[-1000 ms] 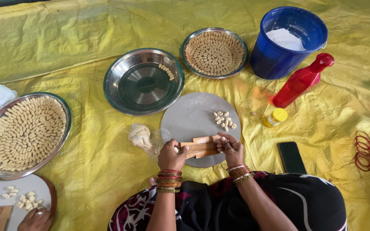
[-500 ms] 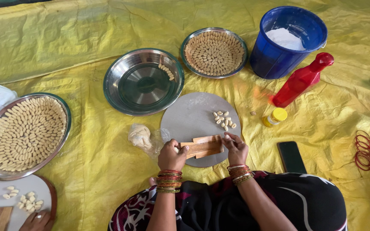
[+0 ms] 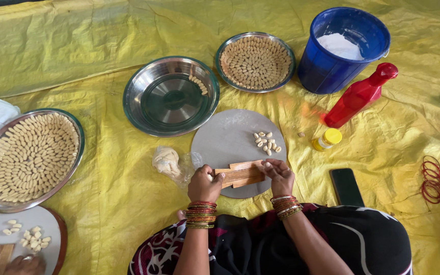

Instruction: The person sits on the floor and uses a wooden ridged tool to press small pieces of dough into a ridged shape. The shaped pieces are placed on a nearby plate. Another person is visible to the left, also shaping dough.

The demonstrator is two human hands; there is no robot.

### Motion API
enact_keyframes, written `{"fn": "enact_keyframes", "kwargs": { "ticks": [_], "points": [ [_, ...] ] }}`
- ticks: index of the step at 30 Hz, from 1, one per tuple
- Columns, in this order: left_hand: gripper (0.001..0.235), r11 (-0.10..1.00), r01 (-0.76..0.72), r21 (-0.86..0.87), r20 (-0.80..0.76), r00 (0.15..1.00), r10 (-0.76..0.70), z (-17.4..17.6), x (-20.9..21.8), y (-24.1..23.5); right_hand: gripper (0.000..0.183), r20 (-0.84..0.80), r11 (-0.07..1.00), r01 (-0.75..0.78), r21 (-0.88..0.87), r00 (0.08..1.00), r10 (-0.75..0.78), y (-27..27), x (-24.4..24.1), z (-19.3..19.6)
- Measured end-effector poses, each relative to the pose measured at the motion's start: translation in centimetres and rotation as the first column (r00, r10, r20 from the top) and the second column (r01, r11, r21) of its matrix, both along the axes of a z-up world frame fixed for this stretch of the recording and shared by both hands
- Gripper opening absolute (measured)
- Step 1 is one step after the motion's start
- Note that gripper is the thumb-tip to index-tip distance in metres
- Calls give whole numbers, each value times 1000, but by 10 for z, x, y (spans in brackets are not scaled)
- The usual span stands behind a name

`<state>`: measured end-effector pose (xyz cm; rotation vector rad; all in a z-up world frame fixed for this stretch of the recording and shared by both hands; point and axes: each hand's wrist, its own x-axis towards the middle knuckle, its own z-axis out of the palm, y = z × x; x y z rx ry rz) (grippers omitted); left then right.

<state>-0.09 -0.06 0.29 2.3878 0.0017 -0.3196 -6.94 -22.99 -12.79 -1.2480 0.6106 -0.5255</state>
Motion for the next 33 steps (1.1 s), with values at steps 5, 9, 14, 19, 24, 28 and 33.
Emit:
{"fn": "enact_keyframes", "kwargs": {
  "ticks": [5,9,14,19,24,28,33],
  "points": [
    [35,1000,0,3,16,1000,0,6,-1,3,12,-7,1000,-20,-19,1000,20,2,-1,-1],
    [32,1000,-4,-1,-19,1000,4,11,0,8,13,-16,998,-60,17,998,60,-1,0,-8],
    [29,1000,-31,7,9,999,31,16,-1,10,19,-94,996,-48,72,994,54,0,2,-6],
    [30,999,-34,-2,20,999,34,18,0,11,20,-55,992,-85,91,994,91,4,4,6],
    [30,999,-34,-15,57,998,35,15,-2,11,19,-94,991,-130,37,987,133,6,5,5],
    [30,999,-37,-13,90,995,38,12,-2,12,31,-81,976,-148,159,983,162,1,3,-4],
    [28,1000,-25,-14,101,995,27,10,-2,12,25,-74,977,-175,126,980,185,3,6,-12]
  ]
}}
